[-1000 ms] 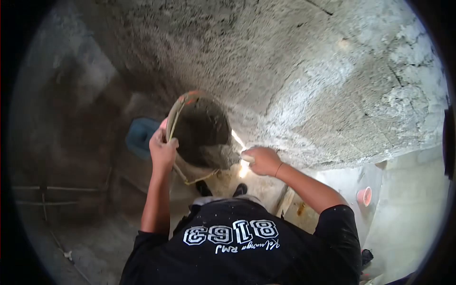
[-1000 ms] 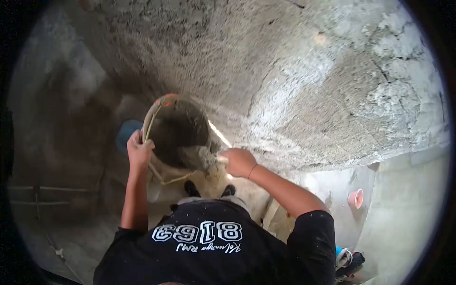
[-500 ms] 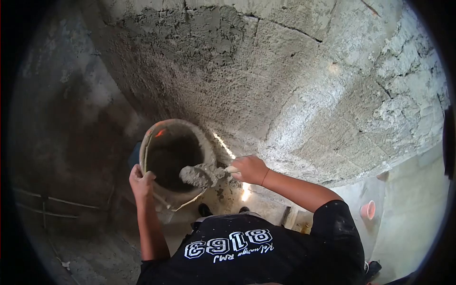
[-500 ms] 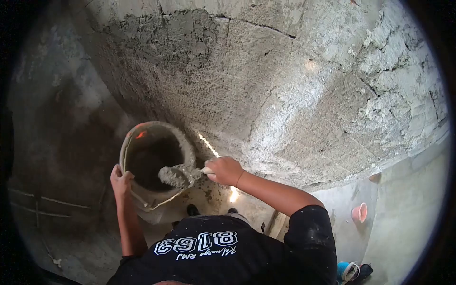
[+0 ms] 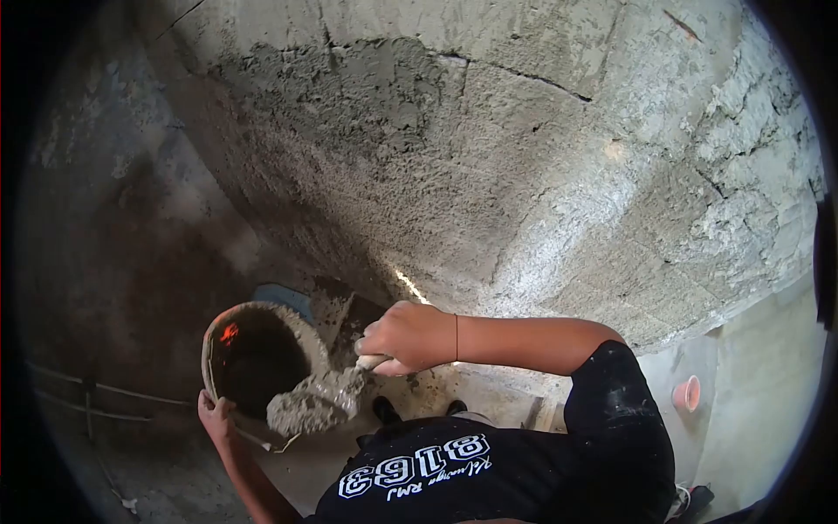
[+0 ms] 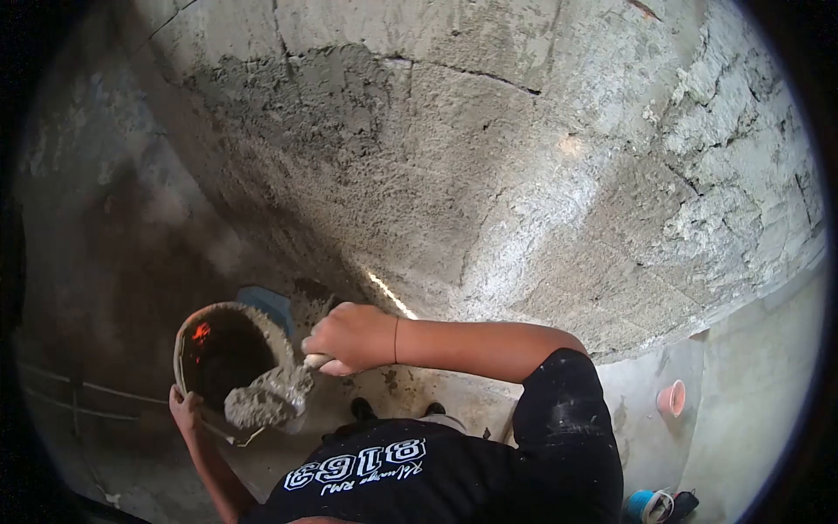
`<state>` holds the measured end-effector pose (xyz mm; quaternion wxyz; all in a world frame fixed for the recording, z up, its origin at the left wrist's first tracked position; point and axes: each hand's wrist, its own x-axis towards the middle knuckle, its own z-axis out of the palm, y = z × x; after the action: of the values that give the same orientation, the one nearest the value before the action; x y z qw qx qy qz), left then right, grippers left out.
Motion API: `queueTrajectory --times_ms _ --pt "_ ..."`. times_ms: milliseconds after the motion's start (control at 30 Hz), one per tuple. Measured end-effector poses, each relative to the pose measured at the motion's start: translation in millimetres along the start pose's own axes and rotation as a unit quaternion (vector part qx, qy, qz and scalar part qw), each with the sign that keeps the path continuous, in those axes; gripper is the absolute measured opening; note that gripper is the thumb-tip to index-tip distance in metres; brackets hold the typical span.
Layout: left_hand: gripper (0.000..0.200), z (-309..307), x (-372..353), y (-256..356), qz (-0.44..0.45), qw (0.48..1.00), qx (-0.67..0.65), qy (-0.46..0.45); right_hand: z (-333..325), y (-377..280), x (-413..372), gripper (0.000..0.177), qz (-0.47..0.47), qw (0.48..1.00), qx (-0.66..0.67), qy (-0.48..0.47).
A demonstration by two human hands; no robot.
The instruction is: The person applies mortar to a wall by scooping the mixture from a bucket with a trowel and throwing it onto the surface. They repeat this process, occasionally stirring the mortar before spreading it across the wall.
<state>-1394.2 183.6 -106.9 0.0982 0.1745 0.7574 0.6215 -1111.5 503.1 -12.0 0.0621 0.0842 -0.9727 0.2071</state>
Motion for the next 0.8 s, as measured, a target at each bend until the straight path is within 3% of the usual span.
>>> queueTrajectory --times_ms 133,200,267,300,367,400,467,533,633,667,800 --pt "0.011 -2.9 8.4 -19.4 0.011 1.000 0.015 0.000 -48.8 14.7 -2.9 0.022 -0.028 0.997 0.075 -0.008" --pt "0.012 -0.2 16.6 -34.9 0.003 1.000 0.029 0.013 -74.8 57.9 -26.4 0.028 0.075 0.983 0.167 -0.029" --pt "0.012 -3.5 32.4 -51.2 -0.005 0.999 0.052 0.008 -113.3 90.2 -71.0 0.038 0.236 0.938 0.186 0.173" --pt "0.012 -4.3 29.7 -63.3 -0.021 0.997 0.076 0.005 -123.9 96.3 -84.3 0.034 0.419 0.845 0.226 0.242" --pt "0.012 -5.0 33.9 -74.1 -0.008 0.999 0.052 -0.003 -134.6 102.1 -101.6 0.027 0.407 0.810 0.296 0.303" --pt "0.013 0.9 39.3 -80.7 -0.003 0.999 0.047 -0.014 -129.3 111.3 -112.4 0.024 0.310 0.798 0.411 0.314" --pt "0.013 11.6 43.9 -86.1 0.003 0.999 0.039 -0.025 -124.3 96.5 -111.0 0.026 0.303 0.805 0.413 0.300" --pt "0.013 30.8 44.0 -82.9 -0.013 0.999 0.006 -0.032 -124.3 76.4 -109.6 0.024 0.346 0.771 0.433 0.314" --pt "0.015 53.3 45.4 -86.4 -0.014 0.997 -0.035 -0.064 -115.8 60.9 -106.9 0.028 0.326 0.747 0.444 0.371" --pt "0.015 59.1 45.3 -86.6 -0.015 0.997 -0.039 -0.066 -116.1 52.4 -104.7 0.038 0.329 0.782 0.397 0.349" --pt "0.016 84.9 31.7 -67.2 -0.030 0.995 -0.047 -0.080 -113.5 31.3 -89.5 0.035 0.350 0.802 0.273 0.399"
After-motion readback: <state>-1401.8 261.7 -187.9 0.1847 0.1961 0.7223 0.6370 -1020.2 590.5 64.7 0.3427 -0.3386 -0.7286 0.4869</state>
